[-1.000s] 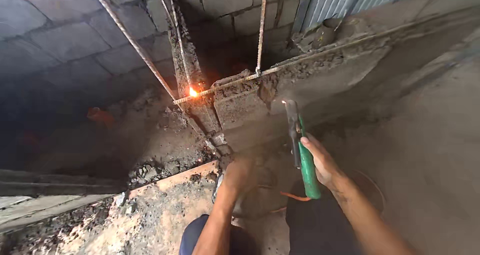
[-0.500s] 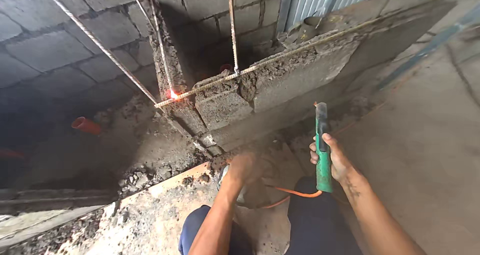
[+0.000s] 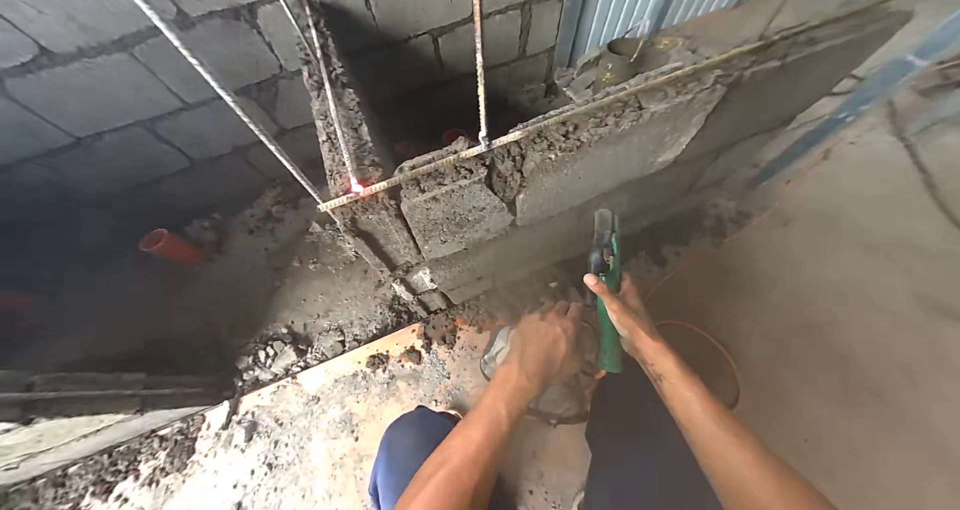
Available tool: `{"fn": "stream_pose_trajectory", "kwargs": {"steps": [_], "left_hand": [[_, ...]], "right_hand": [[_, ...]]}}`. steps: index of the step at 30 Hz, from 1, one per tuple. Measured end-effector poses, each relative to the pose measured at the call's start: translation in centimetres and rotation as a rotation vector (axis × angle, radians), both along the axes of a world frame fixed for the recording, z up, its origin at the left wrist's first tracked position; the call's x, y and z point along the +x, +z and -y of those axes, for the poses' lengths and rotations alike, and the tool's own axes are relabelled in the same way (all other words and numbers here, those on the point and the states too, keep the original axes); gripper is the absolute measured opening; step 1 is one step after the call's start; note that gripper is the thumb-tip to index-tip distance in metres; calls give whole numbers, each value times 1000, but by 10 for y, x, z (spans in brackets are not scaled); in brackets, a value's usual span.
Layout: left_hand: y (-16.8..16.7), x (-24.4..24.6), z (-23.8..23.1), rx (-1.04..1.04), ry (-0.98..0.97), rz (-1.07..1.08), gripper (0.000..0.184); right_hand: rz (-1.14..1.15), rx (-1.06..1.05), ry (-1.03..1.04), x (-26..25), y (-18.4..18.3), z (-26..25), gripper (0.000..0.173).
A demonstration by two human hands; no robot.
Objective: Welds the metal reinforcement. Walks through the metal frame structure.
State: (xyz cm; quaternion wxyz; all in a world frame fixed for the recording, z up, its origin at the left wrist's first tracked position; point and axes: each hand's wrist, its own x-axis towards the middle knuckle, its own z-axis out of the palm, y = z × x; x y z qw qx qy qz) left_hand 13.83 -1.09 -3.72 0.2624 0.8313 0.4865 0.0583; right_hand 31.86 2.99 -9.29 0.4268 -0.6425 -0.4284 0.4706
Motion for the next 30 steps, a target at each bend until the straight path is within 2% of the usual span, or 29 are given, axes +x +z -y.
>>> {"fn": "stream_pose_trajectory", "kwargs": {"steps": [4,7,9,10,17,20,23,30], "left_hand": [[-1,4,-4,46,32,-55,44],[-4,8,-5,45,14,-75,44],[-11,15,-5,46,-15,-82,45],[-14,19,-4,54,-22,-77,45],[-11,30,1,58,-2,-60,43],[-13,34,3,-30,-60,-56,49],[-16,37,6,-122,-160,-85,48],[-18,41,10,-216,-295,-143,45]], "right_hand": [[28,-84,30,-6,8,-2,97],[-54,-194,28,-9,14,-7,69],[-26,-256,1,-15,17,-11,44],[12,-285,-8,-17,20,-12,38],[257,-309,99,-25,33,-19,36],[331,-351,100,-12,26,-23,56],[469,-349,132,-1,16,-33,74],[893,-320,262,12,-2,-50,60]]}}
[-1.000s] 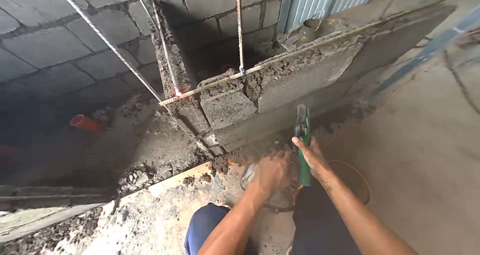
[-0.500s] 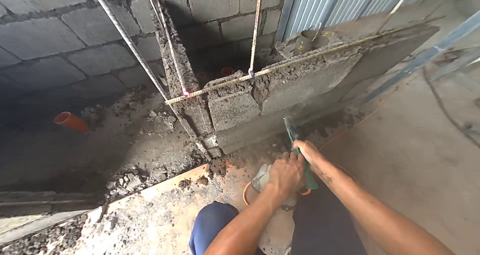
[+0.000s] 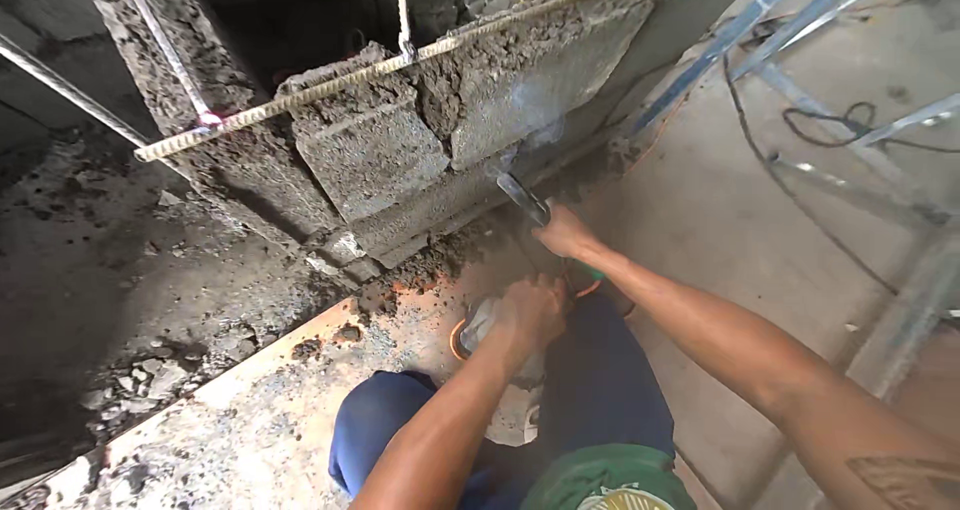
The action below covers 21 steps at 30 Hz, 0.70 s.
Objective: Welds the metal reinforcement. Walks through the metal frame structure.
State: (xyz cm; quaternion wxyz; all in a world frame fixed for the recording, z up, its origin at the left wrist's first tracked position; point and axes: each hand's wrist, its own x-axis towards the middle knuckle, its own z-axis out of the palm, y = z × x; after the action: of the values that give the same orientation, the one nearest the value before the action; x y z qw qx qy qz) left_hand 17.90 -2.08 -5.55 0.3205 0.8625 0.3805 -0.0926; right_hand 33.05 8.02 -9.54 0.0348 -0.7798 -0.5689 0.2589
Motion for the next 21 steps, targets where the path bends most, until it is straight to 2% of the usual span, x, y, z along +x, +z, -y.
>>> {"fn": "stream_pose_trajectory", "kwargs": {"steps": [4,10,14,16,19,21], "left_hand": [[-1,8,0,-32,-35,7,44],[-2,11,-2,-118,-74,-48,45],[-14,2,-5,-125,-44,-23,47],[-17,-4,-10,-161,-42,-40,47],[-26,-16,-25,-226,22,-8,46],[-30,-20,-38,-272,97,32,45]], "right_hand": [[84,3,42,18,-5,3,63],[-119,-21,30,67,-8,2,71],[-348,41,-166,108,-19,2,76],[-484,77,-336,126,-21,15,71],[-607,78,-584,149,-3,41,62],[-712,80,-701,179,-4,58,65]]}}
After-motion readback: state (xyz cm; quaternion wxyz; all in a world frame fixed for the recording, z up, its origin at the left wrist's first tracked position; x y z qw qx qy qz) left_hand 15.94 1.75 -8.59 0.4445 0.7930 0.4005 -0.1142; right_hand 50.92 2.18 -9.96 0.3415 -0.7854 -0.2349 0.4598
